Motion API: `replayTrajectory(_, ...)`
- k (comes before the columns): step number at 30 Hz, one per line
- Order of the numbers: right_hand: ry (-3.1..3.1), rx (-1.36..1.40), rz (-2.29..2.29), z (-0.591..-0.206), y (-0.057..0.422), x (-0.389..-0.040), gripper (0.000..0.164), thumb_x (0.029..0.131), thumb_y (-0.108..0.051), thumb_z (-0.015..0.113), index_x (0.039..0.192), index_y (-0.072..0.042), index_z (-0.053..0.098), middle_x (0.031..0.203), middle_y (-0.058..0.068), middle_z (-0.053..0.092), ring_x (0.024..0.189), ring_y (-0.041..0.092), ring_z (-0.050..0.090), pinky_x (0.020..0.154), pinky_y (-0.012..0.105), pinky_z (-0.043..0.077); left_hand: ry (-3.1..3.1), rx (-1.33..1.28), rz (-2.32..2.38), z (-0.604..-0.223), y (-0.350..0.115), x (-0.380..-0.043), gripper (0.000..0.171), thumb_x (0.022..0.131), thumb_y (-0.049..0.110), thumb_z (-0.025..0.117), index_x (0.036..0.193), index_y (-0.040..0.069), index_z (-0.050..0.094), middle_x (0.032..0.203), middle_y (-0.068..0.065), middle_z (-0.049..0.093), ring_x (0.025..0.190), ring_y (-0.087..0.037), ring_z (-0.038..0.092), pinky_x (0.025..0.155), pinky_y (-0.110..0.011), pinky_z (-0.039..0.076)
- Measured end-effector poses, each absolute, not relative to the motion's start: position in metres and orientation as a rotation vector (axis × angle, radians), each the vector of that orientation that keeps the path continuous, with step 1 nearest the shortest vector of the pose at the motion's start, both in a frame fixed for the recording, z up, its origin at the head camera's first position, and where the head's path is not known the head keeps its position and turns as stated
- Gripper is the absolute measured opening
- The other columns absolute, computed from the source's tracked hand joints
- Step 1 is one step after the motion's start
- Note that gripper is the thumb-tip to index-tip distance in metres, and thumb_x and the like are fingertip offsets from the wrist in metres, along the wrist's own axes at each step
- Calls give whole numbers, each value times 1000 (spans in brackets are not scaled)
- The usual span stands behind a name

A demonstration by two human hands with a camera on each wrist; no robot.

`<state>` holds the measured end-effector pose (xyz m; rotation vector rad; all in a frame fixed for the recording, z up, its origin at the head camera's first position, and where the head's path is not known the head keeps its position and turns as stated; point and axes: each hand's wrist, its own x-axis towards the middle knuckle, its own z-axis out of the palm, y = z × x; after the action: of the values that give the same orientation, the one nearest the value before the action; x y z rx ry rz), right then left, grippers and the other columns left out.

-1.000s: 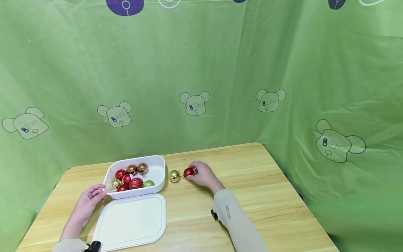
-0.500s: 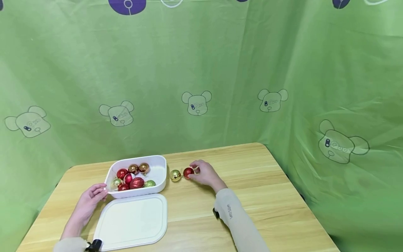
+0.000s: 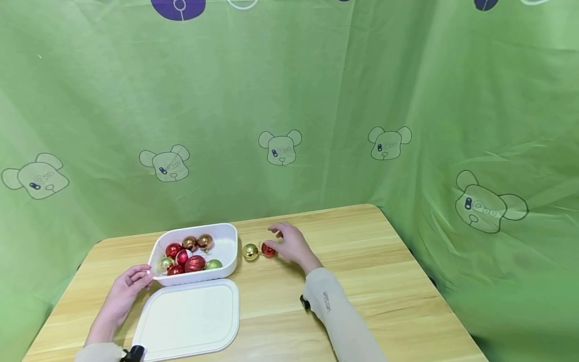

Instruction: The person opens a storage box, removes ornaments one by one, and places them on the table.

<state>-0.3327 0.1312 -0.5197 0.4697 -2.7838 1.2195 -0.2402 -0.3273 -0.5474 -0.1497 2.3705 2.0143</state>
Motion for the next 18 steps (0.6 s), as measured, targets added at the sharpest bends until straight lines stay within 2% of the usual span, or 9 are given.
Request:
replayTrajectory(11,-2770,745,1257,-499,59,-327,45,93,-25,79,133,-9,66,124,9,68,109,23,67,99,36,57,2366,-177,1985,-548,-328,-240,50,103,11,64,142,-10,42,92,11,67,86,-7,64,83,-20,59)
replayTrajectory(18,-2818,929,1156,-499,7,-321,45,94,-26,78,133,-8,66,123,8,69,107,20,68,93,23,56,2365,-172,2000,-547,-327,-240,50,102,11,65,142,-10,42,92,10,67,87,-7,65,83,-20,59)
